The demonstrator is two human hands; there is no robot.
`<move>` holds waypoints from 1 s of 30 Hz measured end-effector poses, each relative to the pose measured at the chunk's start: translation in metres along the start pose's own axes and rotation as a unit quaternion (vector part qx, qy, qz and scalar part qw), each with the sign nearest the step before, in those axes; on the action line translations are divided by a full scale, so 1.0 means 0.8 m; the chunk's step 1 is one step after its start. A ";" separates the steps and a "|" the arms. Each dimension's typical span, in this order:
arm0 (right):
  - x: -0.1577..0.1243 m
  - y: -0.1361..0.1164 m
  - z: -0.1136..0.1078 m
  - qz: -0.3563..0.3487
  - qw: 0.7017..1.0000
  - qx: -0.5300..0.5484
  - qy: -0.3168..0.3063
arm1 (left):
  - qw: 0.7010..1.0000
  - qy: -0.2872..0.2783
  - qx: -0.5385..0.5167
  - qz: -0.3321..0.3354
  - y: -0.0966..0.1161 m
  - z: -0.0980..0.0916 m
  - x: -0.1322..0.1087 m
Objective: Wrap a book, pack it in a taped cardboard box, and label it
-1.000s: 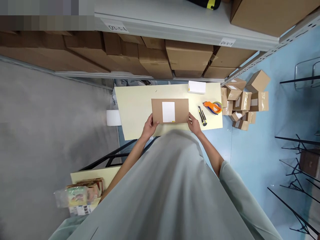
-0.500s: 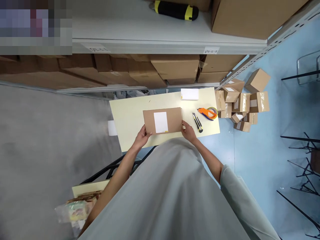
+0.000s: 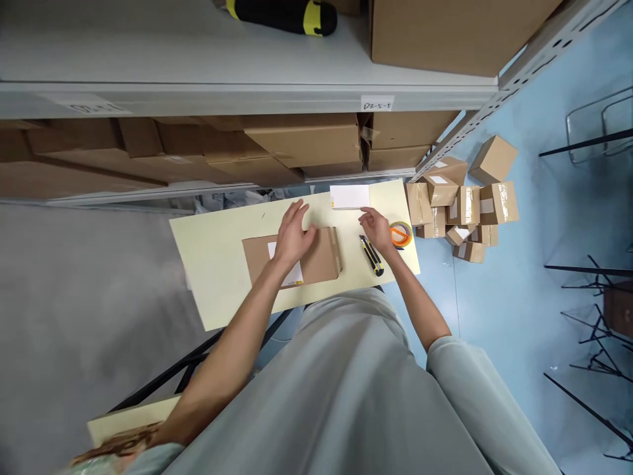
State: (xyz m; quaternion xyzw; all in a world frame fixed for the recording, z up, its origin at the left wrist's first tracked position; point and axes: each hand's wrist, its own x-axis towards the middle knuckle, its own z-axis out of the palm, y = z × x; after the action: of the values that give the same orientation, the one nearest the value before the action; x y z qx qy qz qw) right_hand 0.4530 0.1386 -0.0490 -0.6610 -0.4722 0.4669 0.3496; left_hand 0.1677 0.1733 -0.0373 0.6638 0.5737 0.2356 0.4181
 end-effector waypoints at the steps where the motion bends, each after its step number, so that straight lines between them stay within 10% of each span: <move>1: 0.013 -0.001 -0.006 -0.001 1.000 -0.006 0.008 | 1.000 -0.012 -0.009 0.011 0.002 0.012 0.029; 9: 0.084 -0.009 -0.006 -0.037 0.992 -0.119 0.014 | 0.989 -0.134 0.039 0.039 -0.023 0.084 0.168; 30: 0.079 0.013 0.014 -0.009 0.997 0.068 -0.025 | 0.975 -0.162 0.124 0.087 -0.027 0.073 0.167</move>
State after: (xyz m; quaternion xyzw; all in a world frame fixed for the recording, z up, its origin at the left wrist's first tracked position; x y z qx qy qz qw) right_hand 0.4531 0.1956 -0.0804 -0.6199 -0.4537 0.5109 0.3858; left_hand 0.2326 0.2841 -0.1091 0.7875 0.4625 0.0873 0.3978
